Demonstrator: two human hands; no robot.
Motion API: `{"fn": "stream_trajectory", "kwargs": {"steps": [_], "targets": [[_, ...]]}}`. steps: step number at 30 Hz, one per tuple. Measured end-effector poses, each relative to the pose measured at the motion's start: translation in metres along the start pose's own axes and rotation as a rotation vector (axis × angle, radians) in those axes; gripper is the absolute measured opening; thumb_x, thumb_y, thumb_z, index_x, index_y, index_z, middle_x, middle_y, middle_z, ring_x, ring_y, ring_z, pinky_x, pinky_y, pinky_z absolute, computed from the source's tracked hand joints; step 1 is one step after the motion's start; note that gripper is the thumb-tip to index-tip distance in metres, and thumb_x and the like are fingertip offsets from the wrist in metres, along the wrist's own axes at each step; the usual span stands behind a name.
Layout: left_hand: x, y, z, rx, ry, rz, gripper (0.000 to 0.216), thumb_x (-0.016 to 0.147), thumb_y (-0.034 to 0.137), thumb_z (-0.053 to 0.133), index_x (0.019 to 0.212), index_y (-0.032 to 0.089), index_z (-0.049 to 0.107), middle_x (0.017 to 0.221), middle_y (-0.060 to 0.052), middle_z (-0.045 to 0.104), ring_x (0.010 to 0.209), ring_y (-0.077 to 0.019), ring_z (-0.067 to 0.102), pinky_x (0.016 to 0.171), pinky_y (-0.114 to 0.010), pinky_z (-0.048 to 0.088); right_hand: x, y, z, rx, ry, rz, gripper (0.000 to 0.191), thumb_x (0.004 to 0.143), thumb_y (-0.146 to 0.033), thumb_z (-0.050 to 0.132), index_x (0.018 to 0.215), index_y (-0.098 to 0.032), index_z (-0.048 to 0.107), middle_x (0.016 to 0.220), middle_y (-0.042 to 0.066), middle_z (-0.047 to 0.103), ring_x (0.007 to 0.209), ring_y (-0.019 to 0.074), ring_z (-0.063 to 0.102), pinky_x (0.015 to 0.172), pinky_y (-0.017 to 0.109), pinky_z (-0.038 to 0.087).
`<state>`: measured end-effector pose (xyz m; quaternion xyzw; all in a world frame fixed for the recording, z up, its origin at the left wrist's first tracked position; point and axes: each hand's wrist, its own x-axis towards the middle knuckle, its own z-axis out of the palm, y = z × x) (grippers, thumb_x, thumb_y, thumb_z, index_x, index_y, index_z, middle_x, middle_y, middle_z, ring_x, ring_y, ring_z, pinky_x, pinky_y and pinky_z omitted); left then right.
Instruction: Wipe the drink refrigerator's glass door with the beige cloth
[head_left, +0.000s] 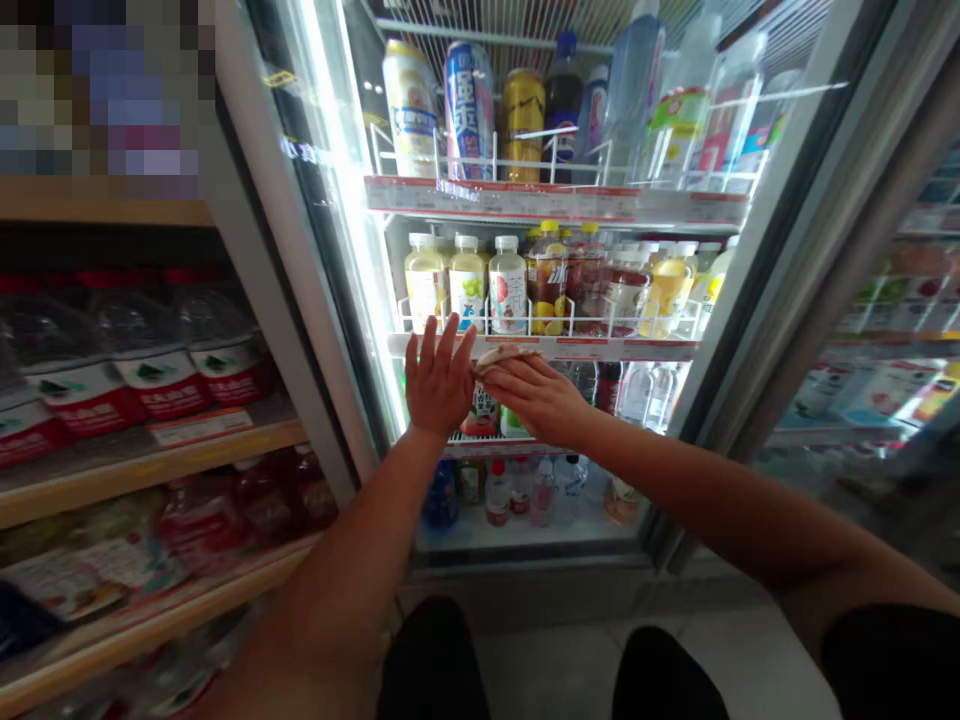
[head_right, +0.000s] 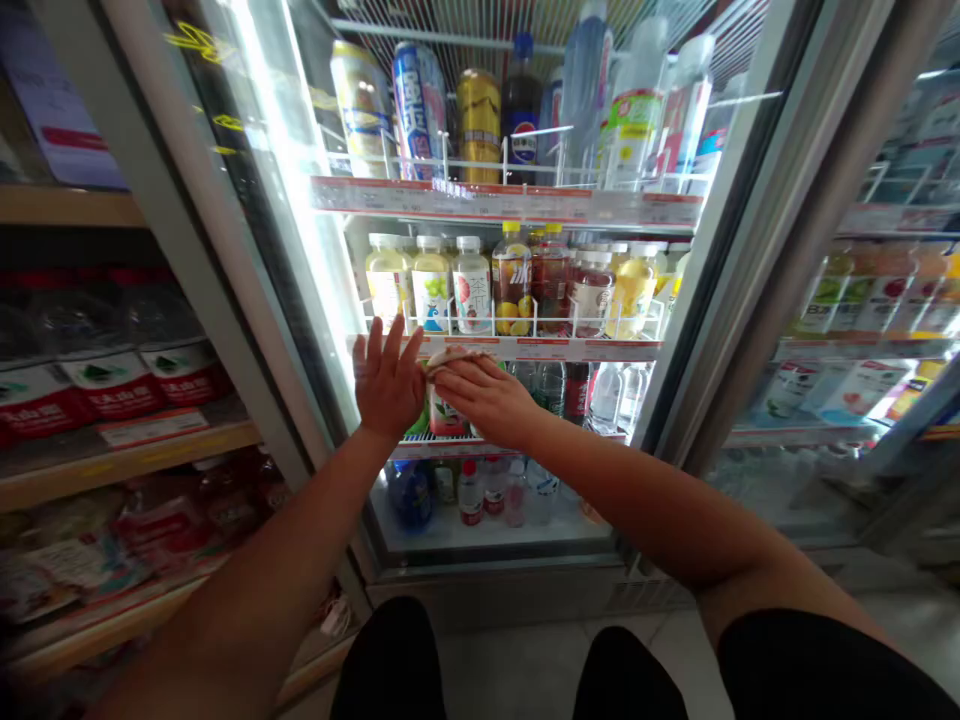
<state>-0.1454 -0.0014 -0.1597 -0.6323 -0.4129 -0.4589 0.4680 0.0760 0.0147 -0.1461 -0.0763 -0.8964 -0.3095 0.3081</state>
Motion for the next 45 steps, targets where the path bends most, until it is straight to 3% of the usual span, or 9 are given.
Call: {"fn": "stream_trajectory", "kwargs": {"steps": [4, 9, 17, 20, 26, 31, 37, 42, 45], "targets": [[-0.001, -0.001, 0.001, -0.010, -0.012, -0.017, 0.052, 0.103, 0.022, 0.044, 0.155, 0.022, 0.048, 0.163, -0.007, 0.042, 0.160, -0.0211, 0.014, 0.132, -0.045, 0.011, -0.003, -0.009, 0.012, -0.009, 0.019, 0.040, 0.044, 0.098, -0.013, 0.051, 0.141, -0.014, 0.061, 0.148, 0.011, 0.062, 0.143, 0.0278, 0.050, 0.120, 0.050, 0.039], [0.000, 0.000, 0.000, 0.011, 0.019, 0.013, 0.053, 0.102, 0.018, 0.044, 0.155, 0.021, 0.047, 0.162, -0.007, 0.043, 0.159, -0.0202, 0.013, 0.132, -0.043, 0.012, -0.017, -0.027, 0.036, 0.046, -0.109, -0.175, 0.034, 0.102, -0.018, 0.052, 0.131, -0.014, 0.068, 0.143, 0.008, 0.067, 0.138, 0.0252, 0.055, 0.117, 0.044, 0.043], [-0.002, -0.001, 0.002, -0.046, -0.037, -0.050, 0.053, 0.102, 0.019, 0.045, 0.155, 0.023, 0.048, 0.163, -0.006, 0.042, 0.159, -0.0222, 0.015, 0.132, -0.047, 0.010, -0.022, -0.038, 0.053, 0.077, -0.103, -0.250, 0.030, 0.101, -0.019, 0.056, 0.126, -0.010, 0.070, 0.139, 0.012, 0.069, 0.135, 0.0250, 0.058, 0.111, 0.042, 0.046], [-0.001, -0.001, 0.001, -0.025, -0.010, -0.023, 0.054, 0.101, 0.018, 0.047, 0.155, 0.023, 0.047, 0.163, -0.006, 0.042, 0.159, -0.0212, 0.015, 0.133, -0.045, 0.010, -0.022, -0.031, 0.046, 0.065, -0.096, -0.256, 0.031, 0.103, -0.019, 0.053, 0.128, -0.011, 0.069, 0.138, 0.012, 0.070, 0.136, 0.0225, 0.058, 0.112, 0.040, 0.046], [0.001, 0.000, -0.001, 0.014, 0.018, 0.014, 0.052, 0.102, 0.018, 0.045, 0.154, 0.021, 0.048, 0.162, -0.007, 0.043, 0.159, -0.0208, 0.014, 0.132, -0.045, 0.013, -0.033, -0.010, 0.024, 0.019, 0.005, -0.043, 0.047, 0.097, -0.012, 0.053, 0.143, -0.013, 0.060, 0.146, 0.013, 0.064, 0.143, 0.0271, 0.050, 0.120, 0.050, 0.039], [-0.001, -0.001, 0.001, -0.051, -0.004, -0.024, 0.053, 0.101, 0.019, 0.046, 0.154, 0.022, 0.049, 0.162, -0.007, 0.043, 0.159, -0.0216, 0.015, 0.132, -0.046, 0.012, -0.058, -0.009, 0.023, 0.017, -0.067, -0.141, 0.043, 0.097, -0.014, 0.056, 0.139, -0.016, 0.064, 0.143, 0.010, 0.067, 0.139, 0.0229, 0.055, 0.116, 0.043, 0.044], [-0.001, -0.002, 0.001, -0.042, -0.025, -0.028, 0.054, 0.100, 0.019, 0.048, 0.154, 0.023, 0.048, 0.162, -0.008, 0.042, 0.159, -0.0225, 0.013, 0.132, -0.049, 0.011, -0.069, 0.005, 0.000, -0.097, 0.079, 0.062, 0.046, 0.097, -0.011, 0.052, 0.142, -0.013, 0.061, 0.143, 0.011, 0.067, 0.137, 0.0256, 0.055, 0.119, 0.047, 0.039], [0.001, -0.001, -0.001, -0.011, 0.028, 0.019, 0.056, 0.101, 0.018, 0.048, 0.157, 0.023, 0.045, 0.163, -0.008, 0.041, 0.159, -0.0201, 0.014, 0.132, -0.045, 0.013, -0.091, 0.012, -0.007, -0.091, 0.018, -0.006, 0.046, 0.099, -0.011, 0.048, 0.143, -0.015, 0.060, 0.144, 0.009, 0.066, 0.139, 0.0243, 0.054, 0.117, 0.044, 0.042], [0.001, -0.001, 0.000, 0.016, 0.022, 0.019, 0.057, 0.101, 0.019, 0.048, 0.157, 0.024, 0.044, 0.163, -0.008, 0.041, 0.159, -0.0205, 0.015, 0.132, -0.046, 0.013, -0.102, 0.019, -0.012, -0.135, 0.059, 0.065, 0.047, 0.099, -0.011, 0.049, 0.144, -0.015, 0.059, 0.142, 0.009, 0.067, 0.138, 0.0260, 0.055, 0.118, 0.047, 0.041]]}}
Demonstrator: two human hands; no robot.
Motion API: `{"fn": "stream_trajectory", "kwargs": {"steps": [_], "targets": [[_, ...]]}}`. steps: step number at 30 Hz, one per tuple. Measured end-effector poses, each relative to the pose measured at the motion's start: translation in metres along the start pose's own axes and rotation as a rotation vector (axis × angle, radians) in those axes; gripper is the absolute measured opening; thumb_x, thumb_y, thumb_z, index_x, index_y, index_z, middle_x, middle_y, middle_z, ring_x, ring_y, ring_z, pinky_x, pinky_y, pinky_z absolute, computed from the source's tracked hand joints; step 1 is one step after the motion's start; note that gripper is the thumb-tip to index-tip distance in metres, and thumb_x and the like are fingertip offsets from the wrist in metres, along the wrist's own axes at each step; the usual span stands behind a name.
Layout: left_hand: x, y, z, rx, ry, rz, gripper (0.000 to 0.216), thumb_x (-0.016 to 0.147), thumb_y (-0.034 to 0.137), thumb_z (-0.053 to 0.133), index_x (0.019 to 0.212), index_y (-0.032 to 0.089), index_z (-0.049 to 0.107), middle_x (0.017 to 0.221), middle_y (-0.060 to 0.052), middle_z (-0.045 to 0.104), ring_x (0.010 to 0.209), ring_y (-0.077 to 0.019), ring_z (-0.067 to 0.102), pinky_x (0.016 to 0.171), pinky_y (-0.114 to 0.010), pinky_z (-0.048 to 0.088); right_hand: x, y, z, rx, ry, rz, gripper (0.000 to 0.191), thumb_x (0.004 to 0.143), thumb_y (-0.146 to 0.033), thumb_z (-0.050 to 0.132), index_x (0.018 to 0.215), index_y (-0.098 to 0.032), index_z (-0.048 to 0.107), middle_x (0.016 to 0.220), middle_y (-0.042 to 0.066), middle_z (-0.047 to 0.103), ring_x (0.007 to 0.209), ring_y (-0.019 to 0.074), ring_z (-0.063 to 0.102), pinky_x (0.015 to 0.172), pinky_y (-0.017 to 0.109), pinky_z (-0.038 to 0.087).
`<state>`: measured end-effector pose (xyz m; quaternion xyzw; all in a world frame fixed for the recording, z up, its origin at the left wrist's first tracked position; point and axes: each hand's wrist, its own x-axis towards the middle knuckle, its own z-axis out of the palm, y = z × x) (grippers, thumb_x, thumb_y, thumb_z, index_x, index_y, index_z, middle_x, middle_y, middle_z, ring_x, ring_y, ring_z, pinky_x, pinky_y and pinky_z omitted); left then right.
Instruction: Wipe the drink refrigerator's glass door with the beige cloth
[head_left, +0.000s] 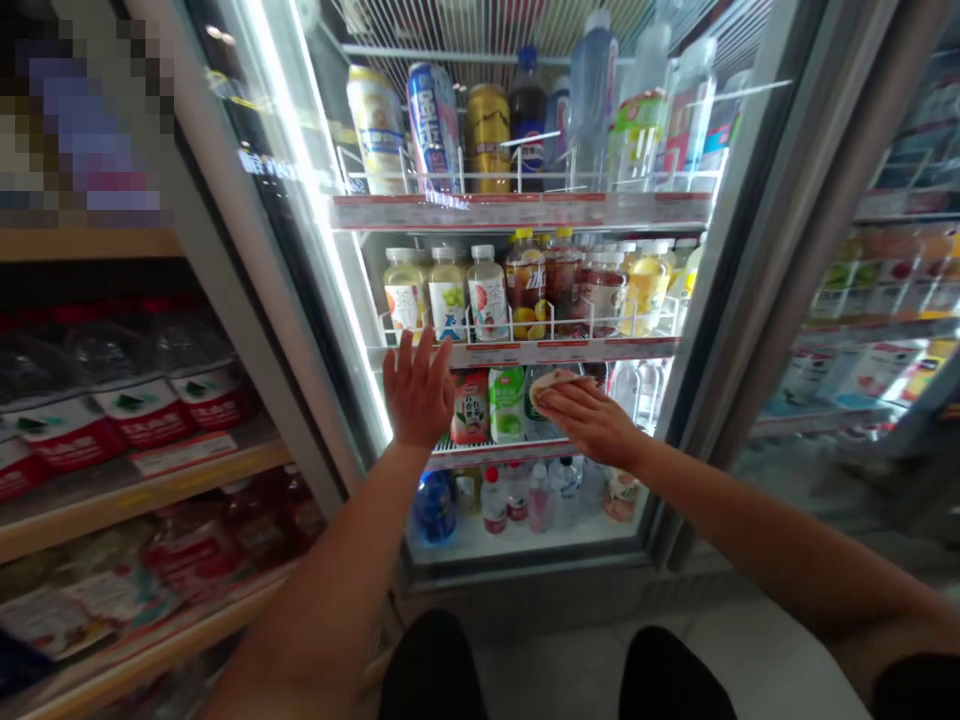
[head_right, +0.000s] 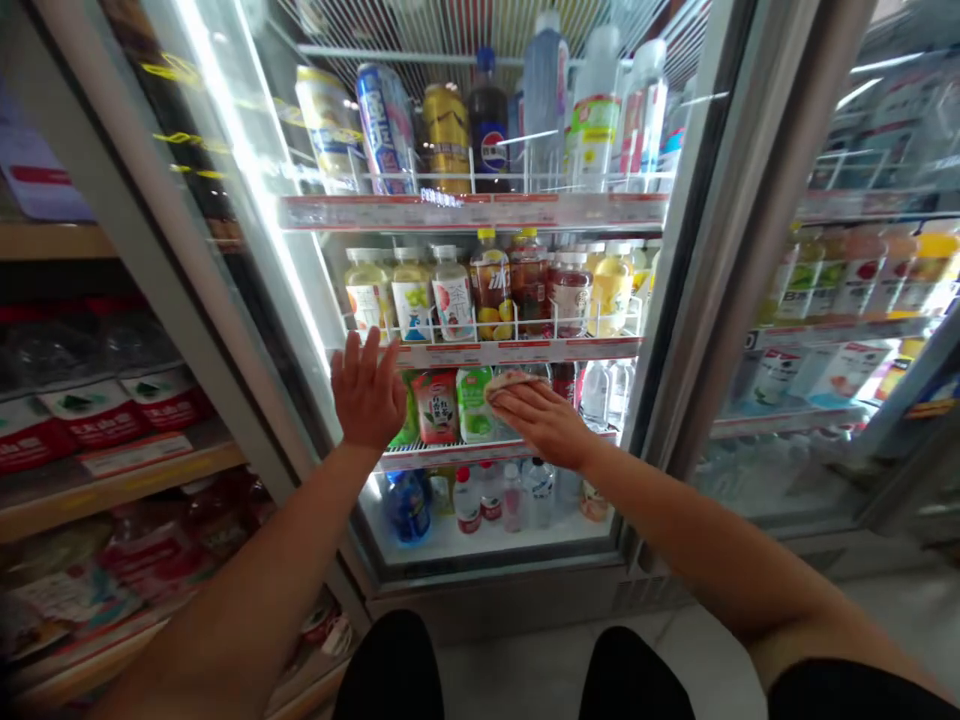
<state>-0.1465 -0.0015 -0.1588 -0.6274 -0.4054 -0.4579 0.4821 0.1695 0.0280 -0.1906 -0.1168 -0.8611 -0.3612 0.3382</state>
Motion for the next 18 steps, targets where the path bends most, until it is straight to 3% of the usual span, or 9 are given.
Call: {"fn": "stream_trajectory", "kwargs": {"steps": [3, 8, 14, 18], "targets": [[-0.001, -0.001, 0.001, -0.033, -0.022, -0.030, 0.056, 0.101, 0.020, 0.047, 0.157, 0.025, 0.045, 0.163, -0.008, 0.041, 0.159, -0.0220, 0.015, 0.132, -0.048, 0.012, -0.008, 0.003, -0.003, -0.024, 0.037, 0.087, 0.046, 0.099, -0.011, 0.049, 0.144, -0.016, 0.060, 0.139, 0.011, 0.069, 0.135, 0.0273, 0.058, 0.118, 0.050, 0.042], [-0.002, -0.002, 0.002, -0.059, -0.040, -0.043, 0.056, 0.101, 0.022, 0.047, 0.157, 0.025, 0.044, 0.163, -0.008, 0.040, 0.159, -0.0233, 0.015, 0.132, -0.050, 0.012, -0.016, 0.004, -0.006, 0.057, -0.043, 0.052, 0.051, 0.099, -0.010, 0.049, 0.149, -0.018, 0.055, 0.143, 0.010, 0.067, 0.138, 0.0271, 0.056, 0.117, 0.051, 0.045], [-0.002, -0.003, 0.002, -0.071, -0.056, -0.054, 0.056, 0.101, 0.021, 0.048, 0.157, 0.024, 0.045, 0.163, -0.009, 0.039, 0.159, -0.0235, 0.014, 0.132, -0.050, 0.010, -0.018, 0.018, -0.013, -0.063, 0.126, 0.306, 0.054, 0.097, -0.010, 0.050, 0.150, -0.022, 0.054, 0.145, 0.011, 0.064, 0.142, 0.0290, 0.052, 0.122, 0.055, 0.041], [-0.002, -0.003, 0.002, -0.082, -0.054, -0.058, 0.056, 0.100, 0.021, 0.048, 0.156, 0.024, 0.046, 0.163, -0.009, 0.040, 0.159, -0.0241, 0.014, 0.132, -0.051, 0.009, -0.031, 0.011, -0.010, -0.073, 0.104, 0.228, 0.055, 0.097, -0.008, 0.050, 0.150, -0.020, 0.054, 0.140, 0.012, 0.067, 0.139, 0.0288, 0.055, 0.119, 0.052, 0.045]]}}
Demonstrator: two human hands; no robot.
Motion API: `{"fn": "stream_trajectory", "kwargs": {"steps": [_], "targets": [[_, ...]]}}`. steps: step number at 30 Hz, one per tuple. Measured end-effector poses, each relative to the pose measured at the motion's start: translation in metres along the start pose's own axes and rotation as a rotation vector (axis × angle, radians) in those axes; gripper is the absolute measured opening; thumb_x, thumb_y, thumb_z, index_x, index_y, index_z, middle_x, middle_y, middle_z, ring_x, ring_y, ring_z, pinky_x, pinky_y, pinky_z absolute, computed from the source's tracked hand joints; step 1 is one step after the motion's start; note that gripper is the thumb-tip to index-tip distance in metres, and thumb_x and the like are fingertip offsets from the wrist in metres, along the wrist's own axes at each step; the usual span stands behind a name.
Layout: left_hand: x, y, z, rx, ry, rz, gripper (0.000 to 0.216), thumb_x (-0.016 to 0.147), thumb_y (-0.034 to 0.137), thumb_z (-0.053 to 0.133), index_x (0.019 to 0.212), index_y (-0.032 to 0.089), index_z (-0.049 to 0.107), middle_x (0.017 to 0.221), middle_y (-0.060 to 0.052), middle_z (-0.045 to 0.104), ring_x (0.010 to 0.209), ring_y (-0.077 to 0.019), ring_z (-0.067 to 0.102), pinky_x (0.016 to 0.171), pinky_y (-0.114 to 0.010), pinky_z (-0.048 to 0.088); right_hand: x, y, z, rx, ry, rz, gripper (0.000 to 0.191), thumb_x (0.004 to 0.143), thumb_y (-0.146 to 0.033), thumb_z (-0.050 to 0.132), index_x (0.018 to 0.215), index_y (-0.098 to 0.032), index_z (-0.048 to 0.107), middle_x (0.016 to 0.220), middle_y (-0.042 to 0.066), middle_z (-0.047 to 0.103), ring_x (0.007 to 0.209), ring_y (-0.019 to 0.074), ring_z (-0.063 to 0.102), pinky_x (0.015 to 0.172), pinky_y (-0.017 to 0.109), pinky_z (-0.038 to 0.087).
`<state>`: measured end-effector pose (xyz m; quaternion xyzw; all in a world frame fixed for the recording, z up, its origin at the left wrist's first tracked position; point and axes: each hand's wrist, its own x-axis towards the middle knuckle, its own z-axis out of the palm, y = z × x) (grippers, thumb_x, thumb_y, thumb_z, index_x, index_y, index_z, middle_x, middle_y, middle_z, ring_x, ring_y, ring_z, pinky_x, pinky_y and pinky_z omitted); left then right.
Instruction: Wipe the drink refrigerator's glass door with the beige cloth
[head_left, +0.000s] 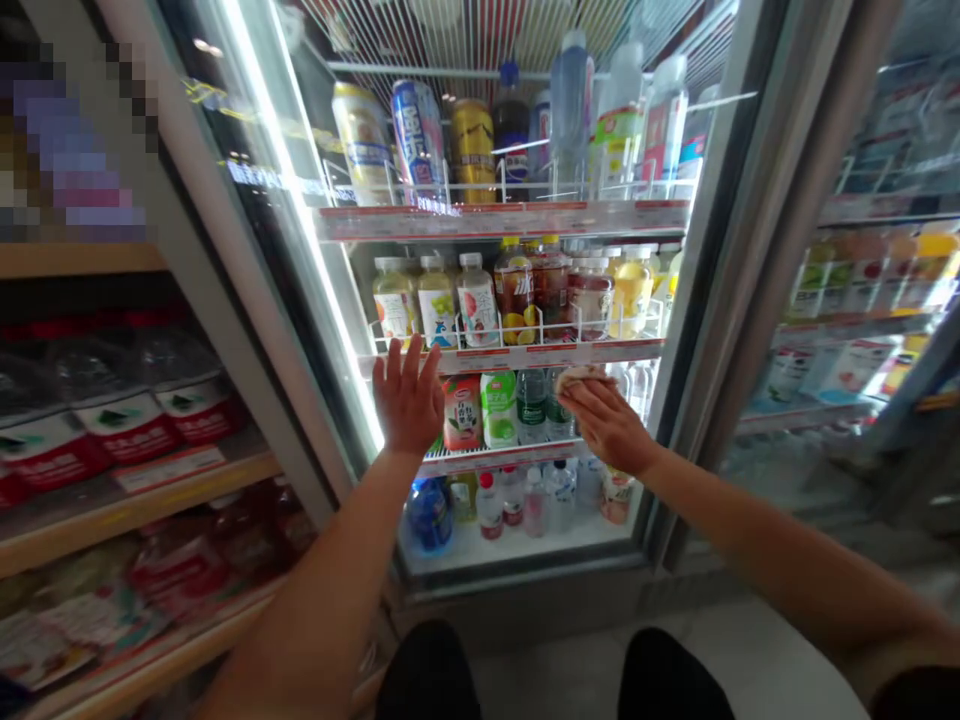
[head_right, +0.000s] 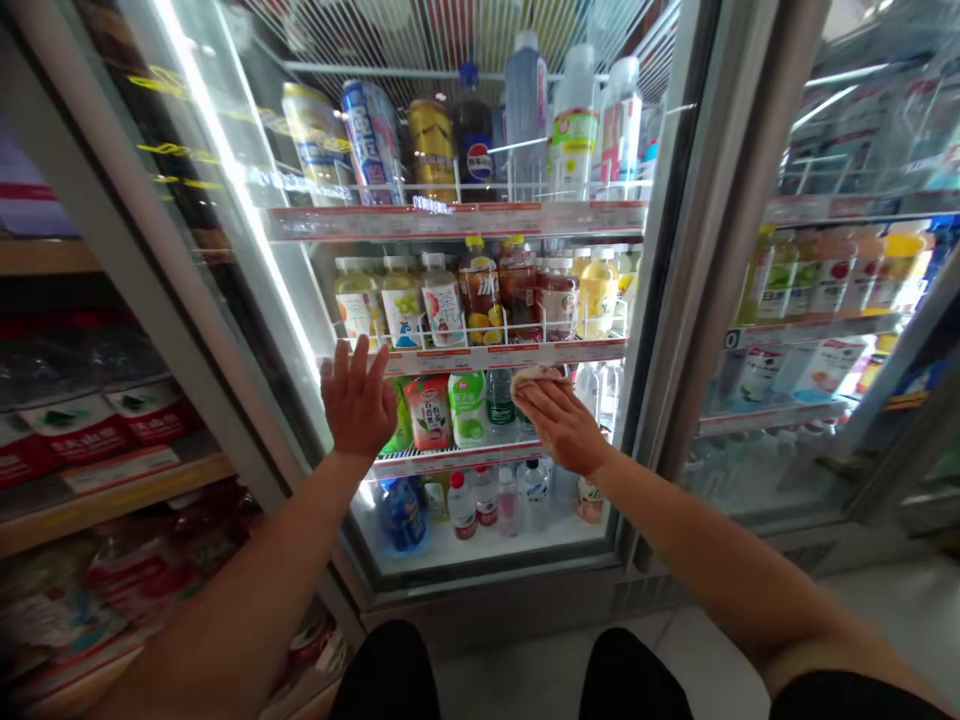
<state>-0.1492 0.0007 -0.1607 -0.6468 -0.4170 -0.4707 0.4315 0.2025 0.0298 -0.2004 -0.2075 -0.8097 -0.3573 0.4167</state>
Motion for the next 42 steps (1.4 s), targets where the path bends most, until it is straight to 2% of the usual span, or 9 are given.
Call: {"fn": "stream_trajectory", "kwargs": {"steps": [3, 8, 13, 21, 27, 33, 35, 39, 42], "targets": [[0.000, 0.000, 0.000, 0.014, 0.009, 0.016, 0.057, 0.100, 0.020, 0.048, 0.157, 0.024, 0.045, 0.163, -0.009, 0.040, 0.159, -0.0242, 0.015, 0.132, -0.051, 0.011, -0.008, 0.002, -0.001, -0.009, -0.036, -0.046, 0.057, 0.096, -0.008, 0.051, 0.152, -0.020, 0.051, 0.139, 0.011, 0.068, 0.137, 0.0280, 0.057, 0.119, 0.050, 0.046], [0.001, 0.002, 0.000, 0.041, 0.027, 0.023, 0.059, 0.100, 0.020, 0.050, 0.158, 0.026, 0.043, 0.164, -0.007, 0.039, 0.159, -0.0236, 0.016, 0.132, -0.050, 0.012, -0.007, 0.016, -0.004, -0.048, 0.074, 0.120, 0.067, 0.097, -0.011, 0.053, 0.160, -0.024, 0.038, 0.148, 0.013, 0.060, 0.143, 0.0317, 0.051, 0.119, 0.056, 0.045], [0.001, 0.002, -0.001, 0.057, 0.041, 0.048, 0.059, 0.100, 0.019, 0.049, 0.158, 0.025, 0.042, 0.163, -0.009, 0.041, 0.159, -0.0231, 0.017, 0.132, -0.049, 0.013, -0.007, 0.020, -0.006, -0.084, 0.053, 0.081, 0.070, 0.096, -0.011, 0.055, 0.162, -0.022, 0.034, 0.143, 0.016, 0.063, 0.141, 0.0335, 0.053, 0.116, 0.056, 0.048], [0.001, 0.003, 0.000, 0.047, 0.032, 0.009, 0.053, 0.101, 0.022, 0.047, 0.154, 0.025, 0.049, 0.160, -0.008, 0.046, 0.159, -0.0234, 0.018, 0.131, -0.051, 0.016, 0.019, 0.030, -0.012, -0.043, 0.184, 0.199, 0.071, 0.098, -0.011, 0.050, 0.163, -0.031, 0.030, 0.158, 0.011, 0.050, 0.148, 0.0332, 0.044, 0.119, 0.059, 0.044], [0.001, 0.003, -0.001, 0.084, 0.041, 0.036, 0.055, 0.100, 0.020, 0.047, 0.155, 0.024, 0.048, 0.160, -0.009, 0.045, 0.159, -0.0219, 0.017, 0.130, -0.049, 0.018, 0.033, 0.032, -0.014, -0.049, 0.155, 0.146, 0.072, 0.097, -0.010, 0.050, 0.163, -0.033, 0.030, 0.155, 0.010, 0.053, 0.146, 0.0339, 0.046, 0.118, 0.060, 0.045], [0.001, 0.003, -0.001, 0.044, 0.028, 0.002, 0.053, 0.100, 0.021, 0.047, 0.153, 0.025, 0.051, 0.160, -0.008, 0.046, 0.159, -0.0206, 0.016, 0.131, -0.047, 0.017, 0.059, 0.027, -0.010, -0.038, 0.240, 0.231, 0.073, 0.098, -0.010, 0.047, 0.164, -0.034, 0.028, 0.156, 0.009, 0.049, 0.149, 0.0334, 0.041, 0.120, 0.060, 0.042], [0.000, 0.004, -0.001, 0.036, 0.022, 0.001, 0.054, 0.100, 0.021, 0.046, 0.153, 0.025, 0.050, 0.160, -0.008, 0.046, 0.159, -0.0206, 0.016, 0.131, -0.048, 0.017, 0.063, 0.013, -0.004, -0.014, 0.167, 0.153, 0.075, 0.097, -0.008, 0.047, 0.165, -0.032, 0.025, 0.155, 0.010, 0.051, 0.149, 0.0327, 0.041, 0.121, 0.059, 0.041], [0.001, 0.003, -0.001, 0.048, 0.022, 0.003, 0.053, 0.100, 0.020, 0.045, 0.153, 0.025, 0.050, 0.160, -0.007, 0.046, 0.159, -0.0206, 0.015, 0.131, -0.048, 0.016, 0.076, -0.014, 0.004, 0.086, -0.097, -0.210, 0.068, 0.098, -0.009, 0.048, 0.163, -0.025, 0.032, 0.149, 0.008, 0.061, 0.143, 0.0274, 0.050, 0.122, 0.052, 0.040], [0.001, 0.003, -0.001, 0.079, 0.046, 0.036, 0.054, 0.101, 0.020, 0.046, 0.155, 0.023, 0.048, 0.160, -0.008, 0.044, 0.159, -0.0205, 0.015, 0.131, -0.046, 0.016, 0.098, -0.021, 0.008, 0.136, -0.096, -0.174, 0.061, 0.099, -0.010, 0.048, 0.158, -0.022, 0.042, 0.152, 0.008, 0.059, 0.145, 0.0266, 0.048, 0.124, 0.051, 0.037]]}}
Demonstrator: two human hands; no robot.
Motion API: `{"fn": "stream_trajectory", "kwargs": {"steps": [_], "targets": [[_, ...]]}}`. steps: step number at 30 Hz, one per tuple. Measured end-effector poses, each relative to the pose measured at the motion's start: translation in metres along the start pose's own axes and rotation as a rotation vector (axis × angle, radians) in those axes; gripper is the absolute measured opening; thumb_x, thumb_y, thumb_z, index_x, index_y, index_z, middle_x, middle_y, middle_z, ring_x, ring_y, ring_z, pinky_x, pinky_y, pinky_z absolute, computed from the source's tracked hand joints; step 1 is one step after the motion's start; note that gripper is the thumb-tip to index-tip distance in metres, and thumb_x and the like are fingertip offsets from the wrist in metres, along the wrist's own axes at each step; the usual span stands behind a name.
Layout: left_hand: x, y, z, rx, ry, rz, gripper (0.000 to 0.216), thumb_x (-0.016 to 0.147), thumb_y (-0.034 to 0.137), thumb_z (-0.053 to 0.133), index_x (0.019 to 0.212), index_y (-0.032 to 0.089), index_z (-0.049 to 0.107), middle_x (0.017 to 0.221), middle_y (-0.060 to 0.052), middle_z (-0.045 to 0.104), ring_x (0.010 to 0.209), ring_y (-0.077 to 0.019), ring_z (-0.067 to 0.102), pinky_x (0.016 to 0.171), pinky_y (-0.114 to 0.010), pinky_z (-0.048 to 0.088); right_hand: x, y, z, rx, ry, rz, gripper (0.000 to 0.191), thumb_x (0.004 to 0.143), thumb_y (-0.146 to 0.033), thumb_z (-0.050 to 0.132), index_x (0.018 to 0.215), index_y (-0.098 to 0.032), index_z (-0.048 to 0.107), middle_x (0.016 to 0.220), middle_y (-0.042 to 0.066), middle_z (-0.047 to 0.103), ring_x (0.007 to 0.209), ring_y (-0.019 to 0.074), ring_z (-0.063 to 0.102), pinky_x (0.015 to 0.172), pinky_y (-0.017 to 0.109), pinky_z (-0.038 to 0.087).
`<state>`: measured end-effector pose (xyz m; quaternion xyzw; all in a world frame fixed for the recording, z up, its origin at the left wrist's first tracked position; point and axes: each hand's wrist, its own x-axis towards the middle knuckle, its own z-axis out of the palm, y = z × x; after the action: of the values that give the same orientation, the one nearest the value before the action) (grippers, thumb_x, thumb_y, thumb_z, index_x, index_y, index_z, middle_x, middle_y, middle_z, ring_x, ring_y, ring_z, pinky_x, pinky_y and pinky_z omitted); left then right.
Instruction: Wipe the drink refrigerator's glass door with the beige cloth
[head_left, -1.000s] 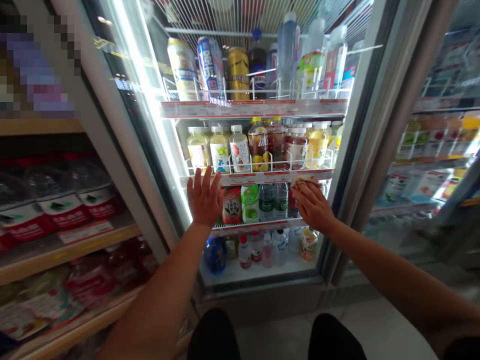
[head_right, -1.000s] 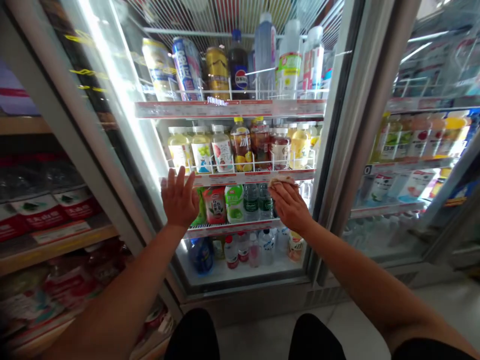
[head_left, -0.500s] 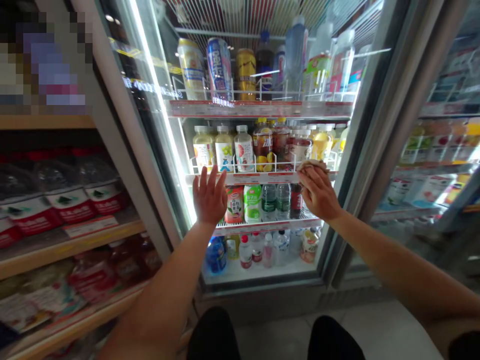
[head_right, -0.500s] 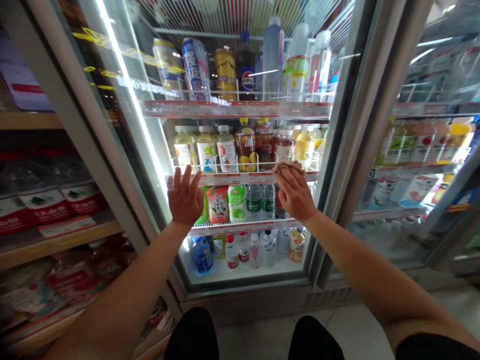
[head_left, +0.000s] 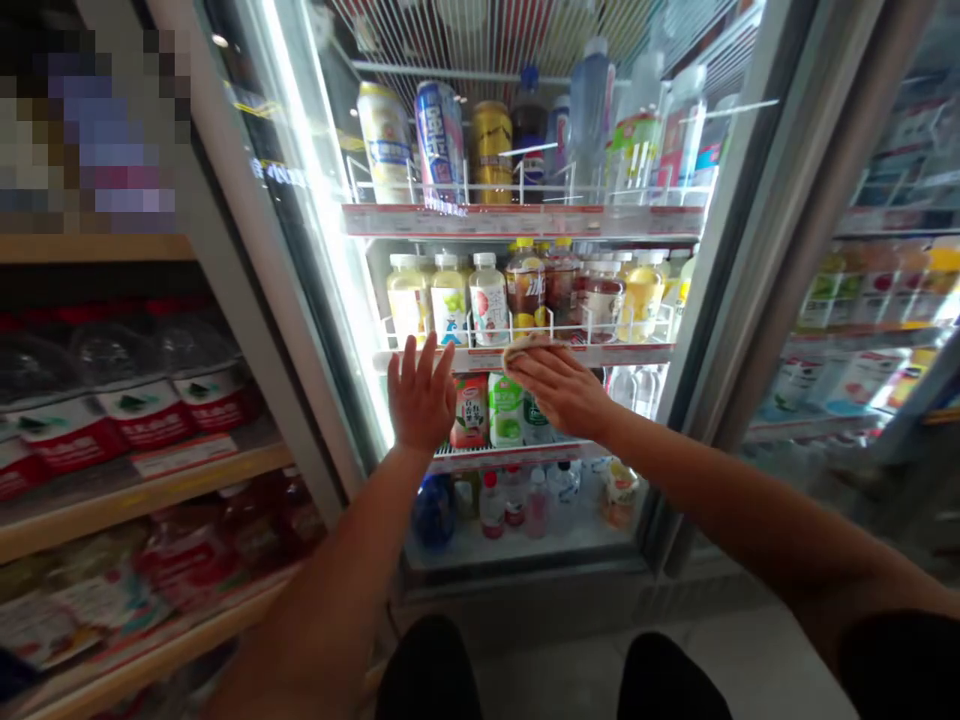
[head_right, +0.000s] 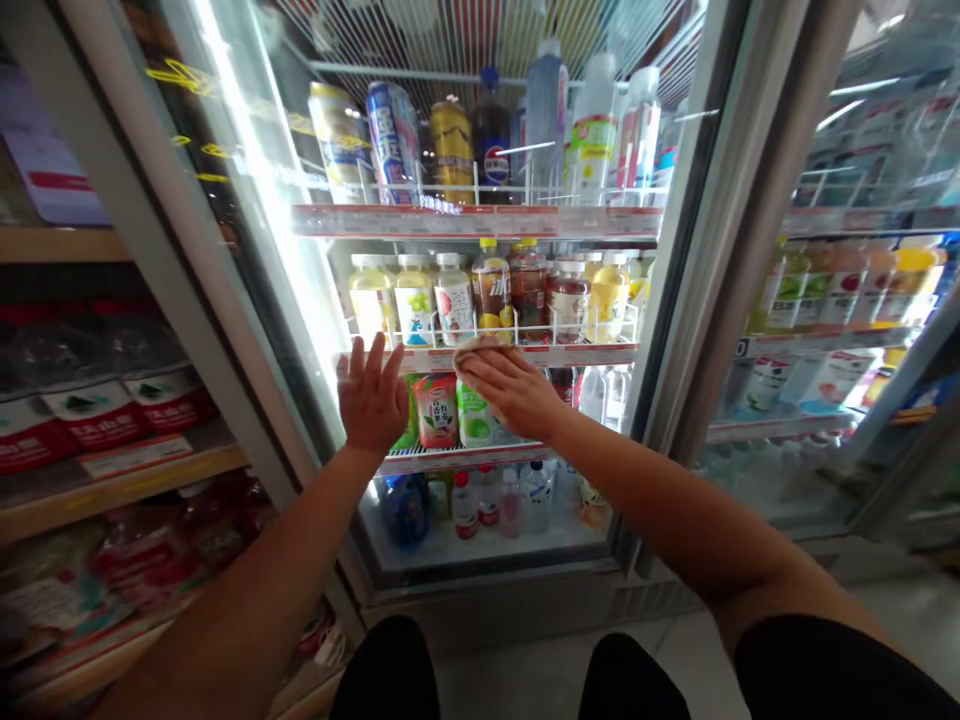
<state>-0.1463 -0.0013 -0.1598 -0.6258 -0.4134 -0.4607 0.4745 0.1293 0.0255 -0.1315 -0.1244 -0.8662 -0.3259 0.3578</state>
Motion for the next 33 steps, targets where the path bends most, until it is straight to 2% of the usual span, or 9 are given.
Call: {"fn": "stream_trajectory", "kwargs": {"steps": [5, 11, 14, 19, 22, 24, 27, 30, 33], "targets": [[-0.002, 0.000, -0.001, -0.020, -0.021, -0.017, 0.052, 0.103, 0.023, 0.044, 0.155, 0.023, 0.048, 0.161, -0.009, 0.044, 0.159, -0.0219, 0.016, 0.131, -0.048, 0.016, 0.033, -0.010, 0.012, 0.027, 0.186, 0.214, 0.060, 0.098, -0.010, 0.045, 0.157, -0.022, 0.044, 0.156, 0.008, 0.054, 0.151, 0.0268, 0.040, 0.128, 0.052, 0.030], [-0.003, -0.001, 0.003, -0.043, -0.013, -0.038, 0.051, 0.107, 0.031, 0.041, 0.158, 0.021, 0.042, 0.160, -0.010, 0.046, 0.159, -0.0213, 0.016, 0.132, -0.046, 0.012, 0.058, -0.050, 0.039, 0.110, 0.073, 0.083, 0.060, 0.098, -0.011, 0.042, 0.158, -0.017, 0.041, 0.164, 0.008, 0.044, 0.157, 0.0228, 0.027, 0.132, 0.045, 0.024], [-0.005, -0.002, 0.005, -0.038, 0.027, -0.019, 0.055, 0.109, 0.032, 0.041, 0.161, 0.015, 0.034, 0.159, -0.014, 0.048, 0.159, -0.0219, 0.018, 0.132, -0.045, 0.015, 0.073, -0.058, 0.045, 0.097, 0.117, 0.165, 0.057, 0.100, -0.012, 0.040, 0.156, -0.016, 0.043, 0.164, 0.008, 0.044, 0.158, 0.0224, 0.026, 0.133, 0.045, 0.023], [-0.009, -0.009, 0.002, -0.074, 0.085, 0.063, 0.060, 0.109, 0.036, 0.033, 0.164, 0.014, 0.022, 0.165, -0.019, 0.035, 0.158, -0.0245, 0.020, 0.129, -0.048, 0.021, 0.086, -0.062, 0.054, 0.165, 0.216, 0.224, 0.070, 0.098, -0.011, 0.041, 0.165, -0.017, 0.021, 0.163, 0.009, 0.045, 0.159, 0.0212, 0.024, 0.133, 0.044, 0.024], [-0.010, -0.011, -0.001, -0.126, 0.040, 0.079, 0.057, 0.108, 0.040, 0.034, 0.162, 0.021, 0.031, 0.162, -0.012, 0.042, 0.159, -0.0237, 0.015, 0.130, -0.049, 0.018, 0.078, -0.067, 0.058, 0.228, 0.226, 0.207, 0.079, 0.098, -0.010, 0.040, 0.167, -0.013, 0.001, 0.162, 0.014, 0.045, 0.159, 0.0217, 0.026, 0.131, 0.044, 0.029], [-0.008, -0.010, -0.003, -0.128, 0.026, 0.088, 0.055, 0.106, 0.039, 0.044, 0.159, 0.025, 0.037, 0.158, -0.008, 0.050, 0.160, -0.0235, 0.014, 0.130, -0.049, 0.017, 0.066, -0.067, 0.057, 0.240, 0.204, 0.197, 0.081, 0.099, -0.012, 0.041, 0.167, -0.015, -0.005, 0.163, 0.014, 0.043, 0.158, 0.0222, 0.027, 0.129, 0.046, 0.033], [-0.004, -0.007, -0.003, -0.096, 0.065, 0.109, 0.050, 0.101, 0.033, 0.058, 0.150, 0.027, 0.051, 0.154, -0.006, 0.055, 0.160, -0.0250, 0.016, 0.130, -0.048, 0.017, 0.042, -0.058, 0.047, 0.169, 0.158, 0.116, 0.081, 0.102, -0.017, 0.046, 0.167, -0.020, -0.001, 0.163, 0.011, 0.044, 0.156, 0.0219, 0.032, 0.129, 0.046, 0.033], [-0.003, -0.007, -0.001, -0.077, 0.104, 0.136, 0.040, 0.097, 0.029, 0.064, 0.137, 0.027, 0.062, 0.152, -0.007, 0.057, 0.159, -0.0260, 0.018, 0.129, -0.049, 0.020, 0.013, -0.036, 0.027, 0.014, 0.083, 0.027, 0.081, 0.102, -0.015, 0.048, 0.167, -0.025, 0.000, 0.163, 0.005, 0.044, 0.157, 0.0199, 0.030, 0.133, 0.047, 0.022], [-0.004, -0.008, 0.000, -0.052, 0.097, 0.149, 0.035, 0.097, 0.029, 0.065, 0.132, 0.025, 0.063, 0.152, -0.010, 0.056, 0.159, -0.0263, 0.021, 0.129, -0.050, 0.022, -0.020, -0.002, 0.008, -0.177, 0.092, 0.123, 0.080, 0.102, -0.017, 0.048, 0.166, -0.030, 0.003, 0.165, 0.002, 0.039, 0.157, 0.0204, 0.026, 0.134, 0.049, 0.013]]}}
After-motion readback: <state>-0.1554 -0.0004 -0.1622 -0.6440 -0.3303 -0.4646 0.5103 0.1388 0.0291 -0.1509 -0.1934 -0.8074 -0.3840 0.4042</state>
